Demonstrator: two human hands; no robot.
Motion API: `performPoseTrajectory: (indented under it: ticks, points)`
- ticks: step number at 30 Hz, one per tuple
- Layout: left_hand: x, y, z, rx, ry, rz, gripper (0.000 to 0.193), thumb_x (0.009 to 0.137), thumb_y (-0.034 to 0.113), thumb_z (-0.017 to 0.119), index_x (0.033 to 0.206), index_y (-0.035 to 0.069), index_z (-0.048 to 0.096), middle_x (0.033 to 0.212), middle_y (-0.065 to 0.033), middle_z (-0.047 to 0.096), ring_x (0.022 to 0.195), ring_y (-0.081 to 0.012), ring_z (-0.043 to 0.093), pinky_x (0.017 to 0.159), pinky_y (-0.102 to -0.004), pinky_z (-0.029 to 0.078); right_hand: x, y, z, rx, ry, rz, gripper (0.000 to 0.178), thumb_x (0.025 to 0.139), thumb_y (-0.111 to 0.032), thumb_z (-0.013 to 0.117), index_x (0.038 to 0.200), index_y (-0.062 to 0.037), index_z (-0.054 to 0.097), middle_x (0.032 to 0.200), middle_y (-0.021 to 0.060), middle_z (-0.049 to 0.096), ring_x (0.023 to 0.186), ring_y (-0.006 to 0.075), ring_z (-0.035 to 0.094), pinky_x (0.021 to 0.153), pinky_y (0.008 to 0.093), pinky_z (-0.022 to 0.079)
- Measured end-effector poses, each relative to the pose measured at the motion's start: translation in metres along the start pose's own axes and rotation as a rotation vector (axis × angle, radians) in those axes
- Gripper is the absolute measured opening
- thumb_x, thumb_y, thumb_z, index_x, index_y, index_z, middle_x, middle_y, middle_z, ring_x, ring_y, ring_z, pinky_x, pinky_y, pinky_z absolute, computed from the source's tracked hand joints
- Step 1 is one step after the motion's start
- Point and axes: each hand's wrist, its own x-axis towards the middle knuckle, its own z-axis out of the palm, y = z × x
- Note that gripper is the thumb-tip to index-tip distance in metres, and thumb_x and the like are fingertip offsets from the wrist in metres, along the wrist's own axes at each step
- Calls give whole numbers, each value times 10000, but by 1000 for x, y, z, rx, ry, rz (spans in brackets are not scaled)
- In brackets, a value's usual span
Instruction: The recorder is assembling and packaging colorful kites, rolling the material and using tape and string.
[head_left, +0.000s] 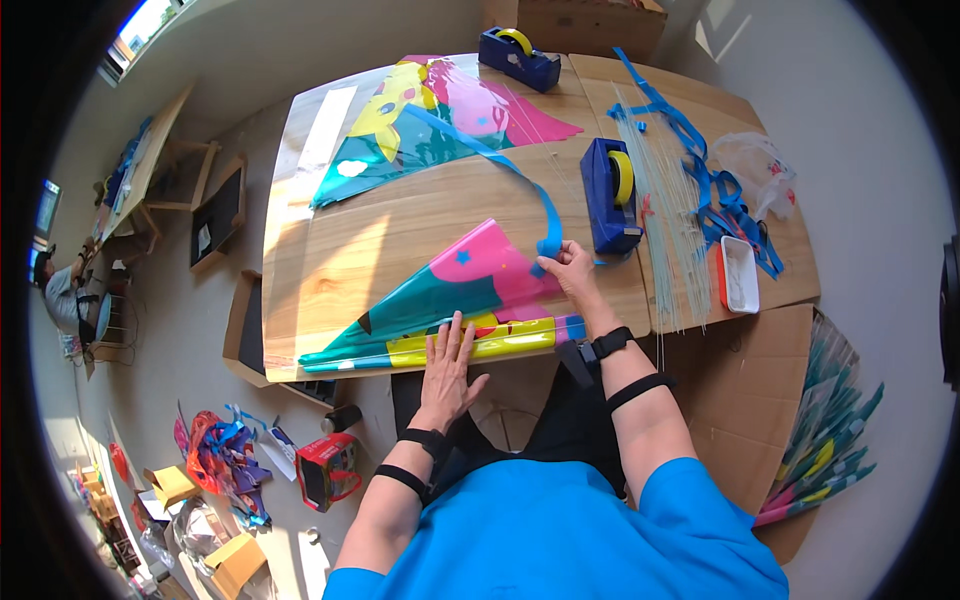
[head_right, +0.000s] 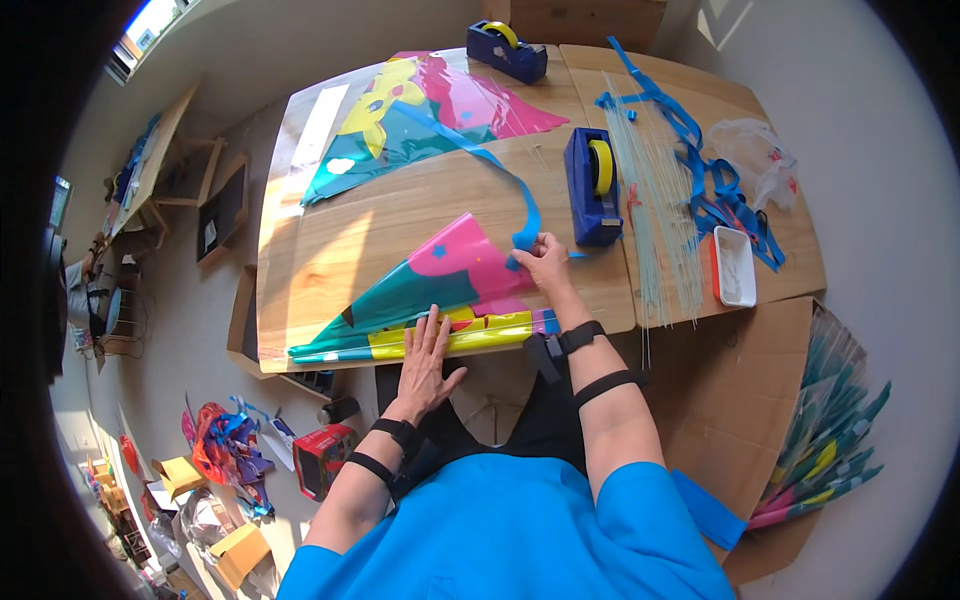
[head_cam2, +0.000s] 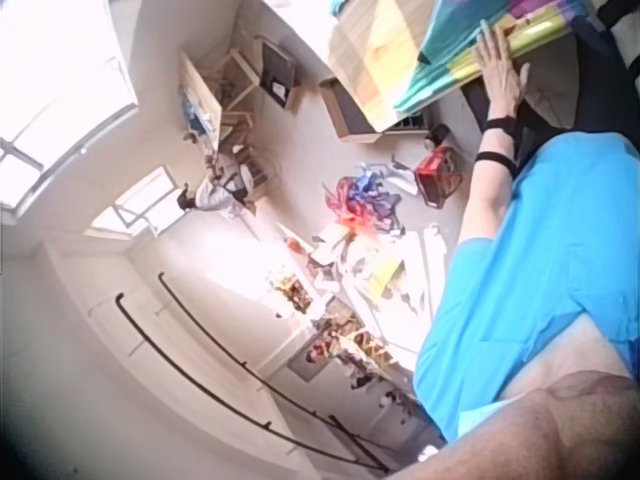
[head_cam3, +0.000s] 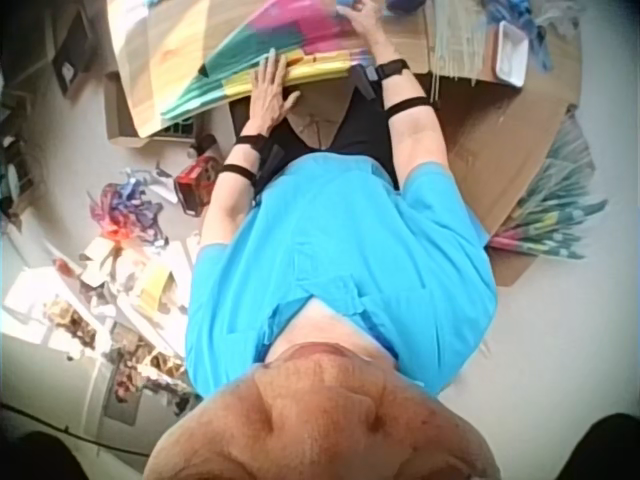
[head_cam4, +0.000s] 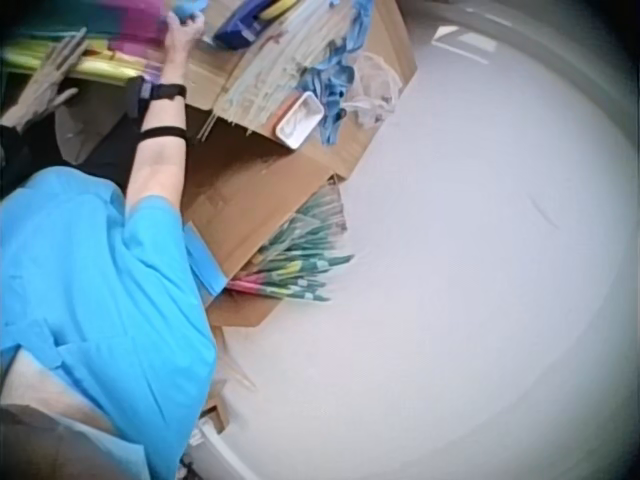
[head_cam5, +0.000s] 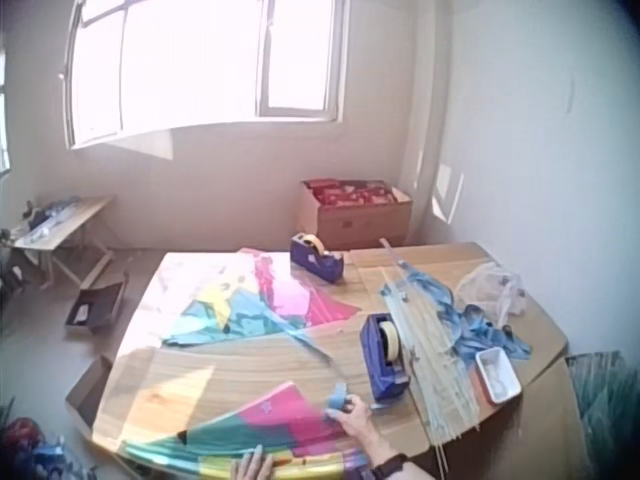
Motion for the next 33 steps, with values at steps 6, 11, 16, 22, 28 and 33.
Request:
performPoseTrajectory:
  ticks: [6, 11, 16, 22, 28, 33]
  points:
    - [0, -6, 4, -102, 30, 23, 902, 837, 267, 671, 1558, 110, 152, 1628, -118, 99, 1475, -350, 176, 1208, -500, 121, -7, -1, 2, -307, 118, -44, 304, 690, -109, 826, 926, 0, 668, 796, 102, 722, 700, 160, 685, 664, 290, 547]
    - [-3, -9, 5, -134, 55, 64, 821, 861, 169, 612, 1554, 123, 173, 1633, -76, 105, 1479, -349, 164, 1207, -515, 118, -13, -1, 6, -497, 169, -58, 307, 655, -158, 832, 893, -29, 687, 784, 120, 725, 710, 230, 705, 670, 342, 542]
    - [-5, -16, 11, -125, 102, 115, 672, 858, 113, 591, 1487, 91, 355, 1627, -82, 118, 1483, -351, 148, 1204, -522, 147, -9, 4, 5, -610, 170, -65, 311, 653, -181, 833, 895, -42, 694, 781, 115, 723, 718, 246, 702, 685, 359, 539]
    - [-12, -22, 8, -289, 229, 165, 622, 834, 100, 635, 1420, 44, 433, 1592, -133, 193, 1471, -350, 192, 1198, -492, 201, -10, 6, 6, -639, 155, -66, 304, 662, -182, 824, 901, -45, 697, 782, 107, 721, 724, 246, 700, 684, 360, 538]
    - [-12, -18, 5, -101, 268, 150, 743, 844, 202, 680, 1486, 60, 334, 1590, -122, 215, 1484, -320, 173, 1206, -465, 180, -16, 2, 5, -581, 147, -78, 295, 681, -171, 812, 907, -29, 688, 776, 112, 719, 710, 231, 697, 674, 349, 536]
    - [-4, -18, 5, -70, 252, 95, 813, 856, 274, 683, 1516, 51, 264, 1601, -119, 203, 1493, -295, 157, 1214, -453, 127, -24, 6, 2, -544, 145, -88, 294, 693, -158, 805, 918, -17, 677, 764, 111, 714, 699, 215, 694, 664, 340, 535]
